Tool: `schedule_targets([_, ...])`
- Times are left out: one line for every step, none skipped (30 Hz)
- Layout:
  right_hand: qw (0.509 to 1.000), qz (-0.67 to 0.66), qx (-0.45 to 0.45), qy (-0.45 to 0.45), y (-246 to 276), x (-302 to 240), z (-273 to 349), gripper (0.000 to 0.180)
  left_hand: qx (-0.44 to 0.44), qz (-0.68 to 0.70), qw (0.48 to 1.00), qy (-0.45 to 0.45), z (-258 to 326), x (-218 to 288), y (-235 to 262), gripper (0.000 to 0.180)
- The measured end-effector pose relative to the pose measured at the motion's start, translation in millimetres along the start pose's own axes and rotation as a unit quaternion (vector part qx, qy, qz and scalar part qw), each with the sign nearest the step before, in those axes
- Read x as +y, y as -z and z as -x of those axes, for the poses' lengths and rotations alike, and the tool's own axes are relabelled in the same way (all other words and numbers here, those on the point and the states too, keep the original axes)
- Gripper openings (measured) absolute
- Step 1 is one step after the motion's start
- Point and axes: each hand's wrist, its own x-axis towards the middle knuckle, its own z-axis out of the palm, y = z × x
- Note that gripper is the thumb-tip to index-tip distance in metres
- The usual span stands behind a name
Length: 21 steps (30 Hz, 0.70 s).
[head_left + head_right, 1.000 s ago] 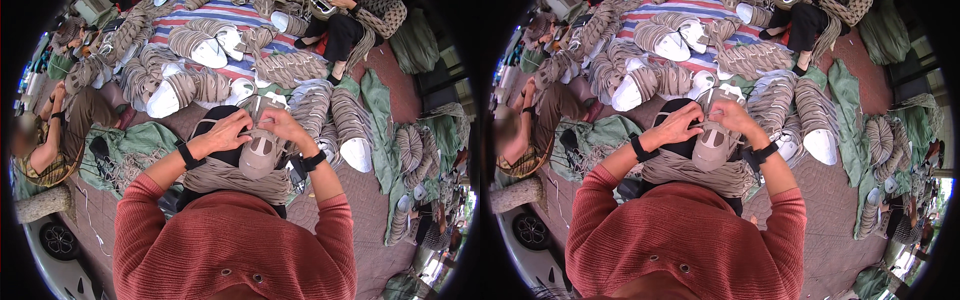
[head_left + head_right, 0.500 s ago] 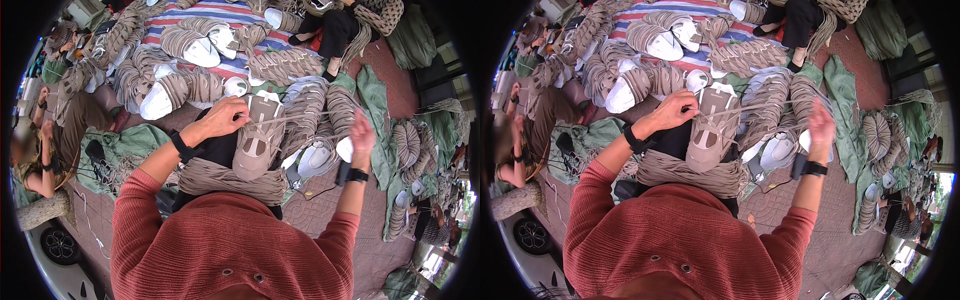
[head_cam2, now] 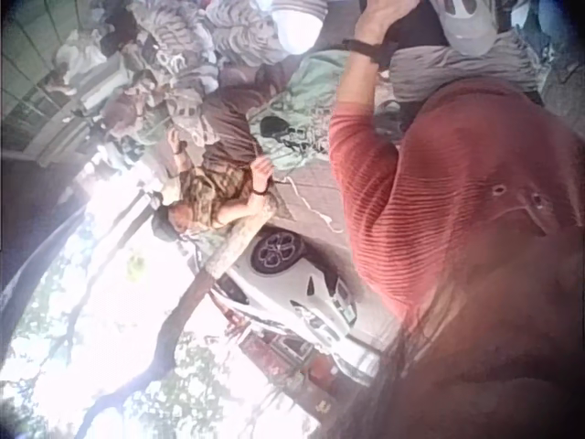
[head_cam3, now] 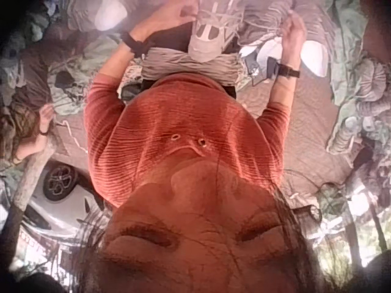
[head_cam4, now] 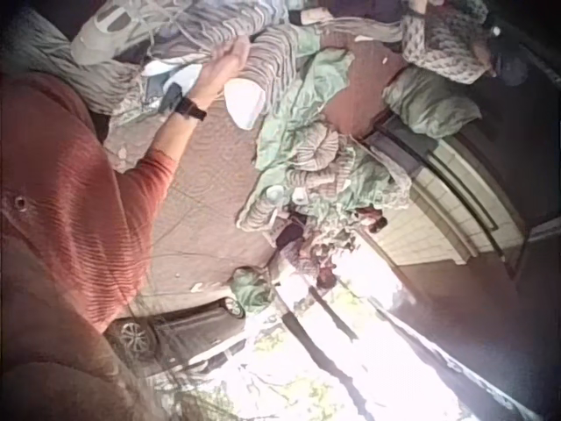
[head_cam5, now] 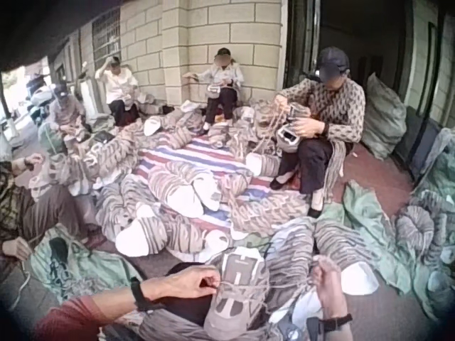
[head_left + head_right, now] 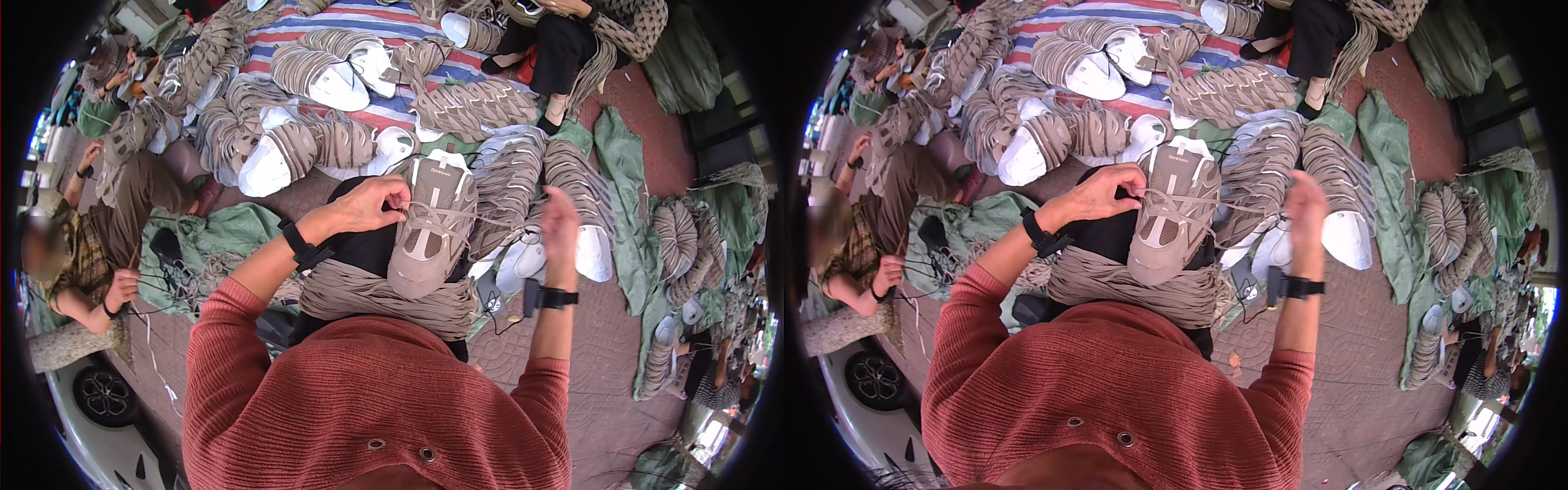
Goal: Manually lacing shoelaces into shoe uppers.
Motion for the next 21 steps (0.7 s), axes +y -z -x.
schedule_targets([0.993, 0.115, 0.001, -0.034, -41.6, 8.2, 6.9, 0.019, -0.010, -0.013, 0.999, -0.030, 1.1, 0.5, 0.2, 0.019])
schedule_targets([0.978, 0.193, -0.073, -0.020, -74.7, 11.2, 14.7, 0.020, -0.002, -0.022, 0.999, -0.044, 0.9, 0.6, -0.9, 0.018])
schedule_targets([0.952, 0.268, -0.150, -0.008, -98.3, 16.7, 19.2, 0.020, -0.006, -0.026, 0.999, -0.041, 3.0, 0.1, -2.0, 0.018])
schedule_targets([0.898, 0.388, -0.188, 0.084, -105.7, 23.1, 20.0, 0.020, 0.008, -0.047, 0.998, -0.033, 0.0, 1.4, -4.4, 0.018])
schedule_targets([0.820, 0.500, -0.221, 0.171, -109.7, 28.1, 20.5, 0.020, 0.023, -0.067, 0.997, -0.025, -2.9, 2.4, -7.2, 0.018])
schedule_targets([0.821, 0.497, -0.220, 0.171, -116.7, 27.0, 21.6, 0.020, 0.059, -0.069, 0.995, -0.044, -4.2, 3.9, -10.3, 0.018])
schedule_targets([0.761, 0.578, -0.232, 0.180, -122.7, 22.8, 22.9, 0.019, 0.058, -0.070, 0.995, -0.043, -4.7, 5.3, -12.9, 0.018])
schedule_targets([0.693, 0.653, -0.242, 0.188, -127.0, 19.1, 23.7, 0.019, 0.079, -0.074, 0.994, -0.017, -5.0, 6.6, -15.6, 0.017])
schedule_targets([0.691, 0.655, -0.242, 0.187, -131.8, 17.4, 24.5, 0.019, 0.104, -0.074, 0.992, 0.006, -3.8, 6.8, -17.6, 0.017])
schedule_targets([0.687, 0.653, -0.262, 0.184, -135.8, 16.1, 24.8, 0.021, 0.106, -0.071, 0.992, 0.005, -3.2, 5.1, -20.2, 0.017])
schedule_targets([0.682, 0.650, -0.282, 0.180, -138.2, 15.7, 24.3, 0.023, 0.133, -0.106, 0.985, 0.008, -2.6, 2.4, -23.2, 0.017])
schedule_targets([0.683, 0.650, -0.280, 0.179, -136.1, 18.2, 21.8, 0.023, 0.156, -0.144, 0.977, 0.011, -4.5, 4.0, -25.4, 0.017])
schedule_targets([0.702, 0.624, -0.297, 0.171, -132.7, 23.0, 17.7, 0.024, 0.153, -0.143, 0.978, 0.011, -5.8, 5.6, -27.5, 0.017])
schedule_targets([0.720, 0.598, -0.314, 0.163, -129.9, 26.0, 13.8, 0.026, 0.162, -0.148, 0.975, 0.023, -6.7, 7.2, -29.4, 0.015])
schedule_targets([0.721, 0.597, -0.313, 0.162, -129.0, 27.2, 9.1, 0.026, 0.171, -0.153, 0.973, 0.036, -6.4, 8.5, -29.9, 0.013])
schedule_targets([0.791, 0.506, -0.342, 0.022, -128.0, 27.9, 4.3, 0.024, 0.169, -0.153, 0.973, 0.037, -5.7, 8.7, -30.5, 0.013])
schedule_targets([0.836, 0.399, -0.359, -0.118, -126.8, 29.3, 1.8, 0.023, 0.165, -0.141, 0.975, 0.042, -5.1, 8.7, -30.9, 0.015])
schedule_targets([0.836, 0.398, -0.359, -0.119, -130.3, 26.3, 2.2, 0.023, 0.163, -0.128, 0.977, 0.047, -4.6, 8.4, -30.9, 0.017])
schedule_targets([0.879, 0.303, -0.307, -0.205, -135.0, 21.5, 2.8, 0.020, 0.163, -0.128, 0.977, 0.049, -3.9, 7.6, -29.8, 0.017])
schedule_targets([0.903, 0.202, -0.249, -0.286, -137.9, 19.2, 2.9, 0.018, 0.147, -0.110, 0.983, 0.021, -2.9, 6.7, -28.1, 0.019])
schedule_targets([0.904, 0.202, -0.246, -0.286, -132.4, 21.0, -0.4, 0.018, 0.128, -0.090, 0.988, -0.009, -4.1, 6.5, -27.8, 0.021])
